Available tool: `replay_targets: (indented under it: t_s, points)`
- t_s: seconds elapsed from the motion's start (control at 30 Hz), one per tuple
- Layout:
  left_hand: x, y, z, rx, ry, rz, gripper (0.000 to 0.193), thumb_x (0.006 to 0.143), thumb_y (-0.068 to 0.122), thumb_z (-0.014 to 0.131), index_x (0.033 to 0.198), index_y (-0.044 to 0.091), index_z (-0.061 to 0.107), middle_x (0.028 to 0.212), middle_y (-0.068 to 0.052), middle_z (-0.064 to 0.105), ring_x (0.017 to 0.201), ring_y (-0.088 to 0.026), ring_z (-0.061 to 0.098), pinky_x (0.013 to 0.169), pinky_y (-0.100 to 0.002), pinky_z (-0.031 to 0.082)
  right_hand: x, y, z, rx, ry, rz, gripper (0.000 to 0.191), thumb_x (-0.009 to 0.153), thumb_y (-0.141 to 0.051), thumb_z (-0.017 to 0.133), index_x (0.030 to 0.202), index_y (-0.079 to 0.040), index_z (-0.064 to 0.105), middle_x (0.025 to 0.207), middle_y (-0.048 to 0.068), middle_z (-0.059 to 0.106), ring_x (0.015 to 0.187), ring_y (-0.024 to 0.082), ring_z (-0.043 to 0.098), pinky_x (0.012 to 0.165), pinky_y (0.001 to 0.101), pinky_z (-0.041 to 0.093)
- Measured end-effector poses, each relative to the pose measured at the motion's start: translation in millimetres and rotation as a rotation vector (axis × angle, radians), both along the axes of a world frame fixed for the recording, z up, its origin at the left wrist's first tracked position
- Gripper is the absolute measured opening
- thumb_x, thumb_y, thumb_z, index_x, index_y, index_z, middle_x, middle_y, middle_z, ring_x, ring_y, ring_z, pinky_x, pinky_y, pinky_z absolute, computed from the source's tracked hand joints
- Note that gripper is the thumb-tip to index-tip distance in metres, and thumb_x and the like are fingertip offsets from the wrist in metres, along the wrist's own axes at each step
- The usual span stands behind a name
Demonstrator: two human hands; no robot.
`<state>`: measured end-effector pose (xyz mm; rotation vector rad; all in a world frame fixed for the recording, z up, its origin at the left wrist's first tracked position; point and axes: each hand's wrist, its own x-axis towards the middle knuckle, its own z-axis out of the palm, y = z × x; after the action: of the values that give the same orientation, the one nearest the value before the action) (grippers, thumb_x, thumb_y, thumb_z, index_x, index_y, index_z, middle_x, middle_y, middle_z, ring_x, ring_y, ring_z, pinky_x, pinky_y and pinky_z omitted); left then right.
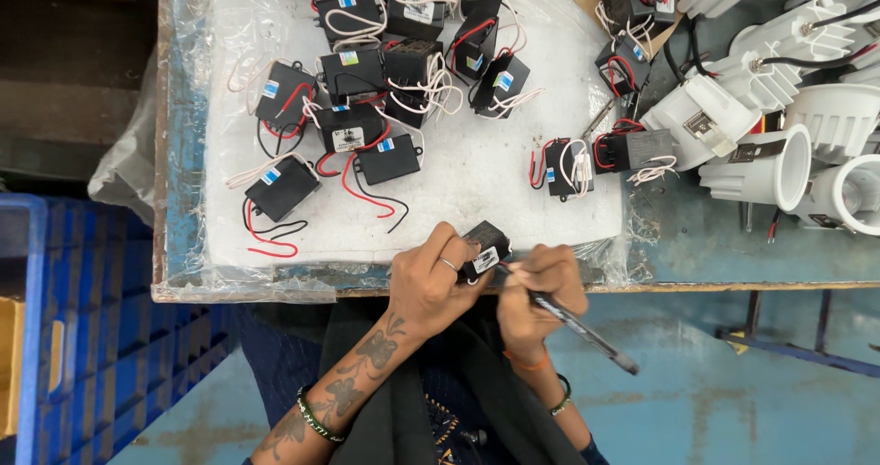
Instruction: The person picks up black LED driver power-supply modules one at a time from a workbench, writes on each module with a marker, and places the marked module onto a growing pile on the bench. The person repeats this marking cycle for many modules throughout the episode.
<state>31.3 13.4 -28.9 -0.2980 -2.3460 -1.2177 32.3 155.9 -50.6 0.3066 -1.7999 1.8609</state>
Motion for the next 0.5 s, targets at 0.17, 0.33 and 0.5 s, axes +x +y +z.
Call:
replay_targets:
  t_s: [0.17, 0.33, 0.5]
  points:
    - [-1, 0, 1, 0.022, -0.005, 0.01, 0.028, 0.072, 0.008, 0.087, 0.09, 0.003, 0.066, 0.086, -0.008, 0.06, 0.061, -0.024, 0.066, 0.052, -0.034, 0.052, -25, 27, 4, -0.082, 0.067, -0.142, 0.016, 0.082, 0.014, 0.048, 0.084, -0.001, 0.044, 0.084, 0.01, 0.046, 0.065, 0.012, 0.044, 0.059, 0.0263, 0.036]
    - [-3, 2, 5, 0.063, -0.017, 0.04, 0.027, 0.074, 0.009, 0.087, 0.09, 0.003, 0.066, 0.085, -0.007, 0.061, 0.063, -0.023, 0.067, 0.052, -0.032, 0.053, -39, 45, 12, -0.239, -0.047, -0.175, 0.017, 0.083, 0.016, 0.046, 0.085, 0.0, 0.043, 0.089, 0.008, 0.045, 0.064, 0.008, 0.039, 0.051, 0.024, 0.035]
    - [-7, 2, 22, 0.061, -0.093, 0.069, 0.026, 0.074, 0.01, 0.088, 0.09, 0.005, 0.068, 0.085, -0.006, 0.064, 0.06, -0.022, 0.068, 0.051, -0.032, 0.053, -37, 46, 8, -0.15, -0.039, -0.157, 0.018, 0.086, 0.016, 0.051, 0.083, 0.0, 0.044, 0.088, 0.008, 0.047, 0.062, 0.009, 0.042, 0.052, 0.0227, 0.036]
